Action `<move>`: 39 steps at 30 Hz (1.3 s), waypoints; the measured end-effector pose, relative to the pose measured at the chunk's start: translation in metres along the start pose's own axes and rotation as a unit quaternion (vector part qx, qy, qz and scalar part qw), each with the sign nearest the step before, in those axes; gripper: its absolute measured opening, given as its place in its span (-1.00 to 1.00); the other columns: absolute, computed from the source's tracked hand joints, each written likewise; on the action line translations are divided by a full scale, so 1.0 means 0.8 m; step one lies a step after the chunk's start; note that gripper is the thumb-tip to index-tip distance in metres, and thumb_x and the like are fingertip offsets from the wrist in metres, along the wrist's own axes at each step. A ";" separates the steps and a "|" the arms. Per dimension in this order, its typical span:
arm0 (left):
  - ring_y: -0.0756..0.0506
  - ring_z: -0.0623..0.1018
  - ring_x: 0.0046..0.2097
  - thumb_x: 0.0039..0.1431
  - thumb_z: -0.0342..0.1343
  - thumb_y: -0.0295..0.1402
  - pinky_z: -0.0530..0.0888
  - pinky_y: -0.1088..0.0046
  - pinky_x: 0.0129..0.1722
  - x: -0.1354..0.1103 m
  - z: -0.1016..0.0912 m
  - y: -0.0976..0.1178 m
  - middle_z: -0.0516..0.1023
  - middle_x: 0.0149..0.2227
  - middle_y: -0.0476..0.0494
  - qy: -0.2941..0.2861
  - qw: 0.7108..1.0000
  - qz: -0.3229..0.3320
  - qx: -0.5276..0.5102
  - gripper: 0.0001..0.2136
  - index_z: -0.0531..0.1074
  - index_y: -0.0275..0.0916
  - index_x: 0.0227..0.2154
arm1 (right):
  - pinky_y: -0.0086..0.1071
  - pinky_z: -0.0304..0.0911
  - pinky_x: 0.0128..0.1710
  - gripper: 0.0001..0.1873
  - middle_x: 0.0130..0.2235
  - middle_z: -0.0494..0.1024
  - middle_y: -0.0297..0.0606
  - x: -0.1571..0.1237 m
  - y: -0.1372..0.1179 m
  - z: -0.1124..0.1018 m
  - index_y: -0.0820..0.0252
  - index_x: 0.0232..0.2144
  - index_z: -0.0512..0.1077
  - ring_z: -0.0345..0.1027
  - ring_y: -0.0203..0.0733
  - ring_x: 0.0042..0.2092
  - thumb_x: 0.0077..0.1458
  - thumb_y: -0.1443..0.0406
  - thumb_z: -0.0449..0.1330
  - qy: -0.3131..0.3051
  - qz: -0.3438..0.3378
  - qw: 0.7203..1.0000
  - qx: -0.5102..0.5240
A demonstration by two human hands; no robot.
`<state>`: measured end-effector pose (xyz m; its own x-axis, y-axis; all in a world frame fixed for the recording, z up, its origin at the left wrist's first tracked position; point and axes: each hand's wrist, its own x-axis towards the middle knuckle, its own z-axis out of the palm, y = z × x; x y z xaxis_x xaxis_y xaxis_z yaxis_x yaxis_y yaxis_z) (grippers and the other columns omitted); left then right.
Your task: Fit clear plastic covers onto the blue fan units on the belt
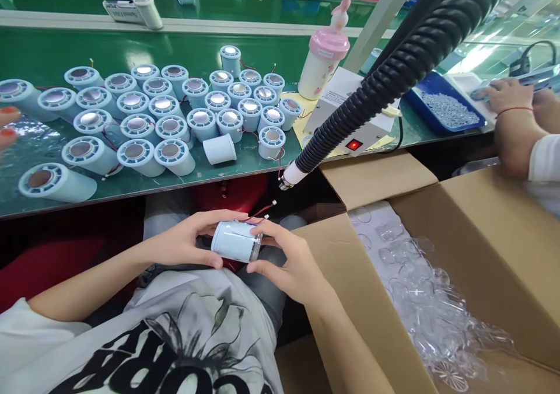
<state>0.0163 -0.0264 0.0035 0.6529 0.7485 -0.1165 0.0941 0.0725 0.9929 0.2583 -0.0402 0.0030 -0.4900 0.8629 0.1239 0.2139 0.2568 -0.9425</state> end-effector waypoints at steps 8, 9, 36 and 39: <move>-0.21 0.43 0.15 -0.02 0.32 -0.39 0.44 0.23 0.09 -0.003 0.001 0.005 0.28 0.25 -0.28 0.013 1.000 -0.002 -0.018 -0.26 0.16 -0.08 0.25 | -0.20 0.43 0.02 -0.57 0.03 0.51 -0.13 -0.002 -0.001 0.004 0.08 -0.08 0.38 0.40 -0.02 0.09 -0.01 0.22 0.37 0.019 0.009 0.999 0.035; -0.21 0.43 0.16 -0.02 0.33 -0.40 0.44 0.24 0.09 -0.003 0.001 0.006 0.28 0.25 -0.28 0.014 0.999 -0.002 -0.028 -0.25 0.17 -0.09 0.24 | -0.19 0.42 0.03 -0.57 0.04 0.51 -0.12 -0.003 0.000 0.004 0.08 -0.08 0.38 0.39 -0.02 0.10 -0.01 0.22 0.37 0.021 0.009 0.999 0.036; -0.21 0.47 0.12 -0.07 0.35 -0.40 0.44 0.21 0.10 -0.004 0.000 0.011 0.35 0.21 -0.28 0.011 0.999 -0.011 -0.029 -0.32 0.28 -0.13 0.17 | -0.20 0.46 -0.01 -0.57 -0.02 0.53 -0.18 -0.008 -0.010 0.007 0.07 -0.12 0.41 0.40 -0.01 0.08 -0.07 0.22 0.41 0.035 0.037 0.997 0.062; -0.22 0.45 0.14 -0.06 0.35 -0.39 0.44 0.21 0.11 -0.005 -0.001 0.011 0.35 0.21 -0.28 0.010 1.000 -0.002 -0.009 -0.31 0.28 -0.13 0.18 | -0.20 0.46 -0.02 -0.56 -0.01 0.52 -0.16 -0.009 -0.010 0.008 0.07 -0.12 0.41 0.41 -0.01 0.07 -0.06 0.22 0.41 0.035 0.037 0.997 0.061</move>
<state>0.0139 -0.0284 0.0127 0.6379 0.7608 -0.1196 0.0821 0.0872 0.9928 0.2548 -0.0511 0.0078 -0.4161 0.9067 0.0691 0.1409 0.1394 -0.9802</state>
